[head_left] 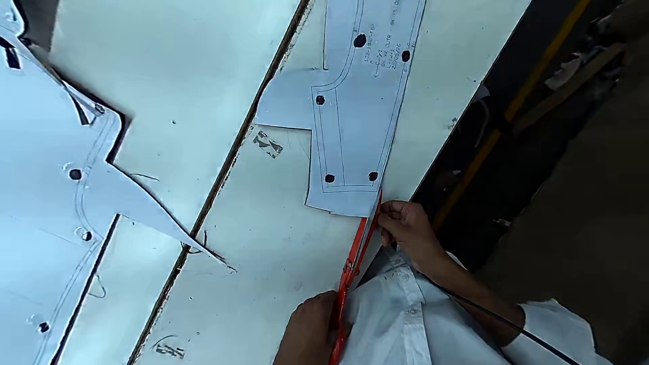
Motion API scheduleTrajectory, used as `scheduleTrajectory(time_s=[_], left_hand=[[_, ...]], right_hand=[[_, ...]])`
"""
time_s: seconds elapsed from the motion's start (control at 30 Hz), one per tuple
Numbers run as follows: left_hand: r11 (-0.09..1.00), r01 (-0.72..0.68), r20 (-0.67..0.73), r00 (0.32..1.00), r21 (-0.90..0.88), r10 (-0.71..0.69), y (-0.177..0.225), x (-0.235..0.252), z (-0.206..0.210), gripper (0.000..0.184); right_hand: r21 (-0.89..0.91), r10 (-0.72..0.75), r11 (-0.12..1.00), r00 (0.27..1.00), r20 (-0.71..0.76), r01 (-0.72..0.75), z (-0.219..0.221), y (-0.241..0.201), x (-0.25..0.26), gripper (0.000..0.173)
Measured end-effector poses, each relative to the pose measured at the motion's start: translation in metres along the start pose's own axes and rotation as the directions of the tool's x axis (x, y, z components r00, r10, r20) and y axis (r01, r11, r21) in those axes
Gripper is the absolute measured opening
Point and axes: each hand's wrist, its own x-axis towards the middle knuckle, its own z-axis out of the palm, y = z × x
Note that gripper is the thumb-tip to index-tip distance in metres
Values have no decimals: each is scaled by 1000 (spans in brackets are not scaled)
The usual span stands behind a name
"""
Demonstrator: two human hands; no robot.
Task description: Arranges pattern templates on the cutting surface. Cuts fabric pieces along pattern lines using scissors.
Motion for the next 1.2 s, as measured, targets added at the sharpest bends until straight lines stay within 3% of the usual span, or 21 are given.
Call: scheduleTrajectory(time_s=[0.57, 0.97, 1.2], left_hand=[[995, -74, -116, 991, -67, 66, -14, 4, 8, 20], [995, -22, -57, 998, -100, 16, -20, 8, 7, 18], [991, -30, -48, 999, -132, 24, -21, 8, 4, 14]], right_hand=[[-24, -38, 999, 999, -2, 38, -3, 3, -5, 8], [-17, -54, 998, 998, -35, 54, -3, -3, -1, 17], [9, -12, 1000, 999, -41, 12, -4, -11, 6, 14]])
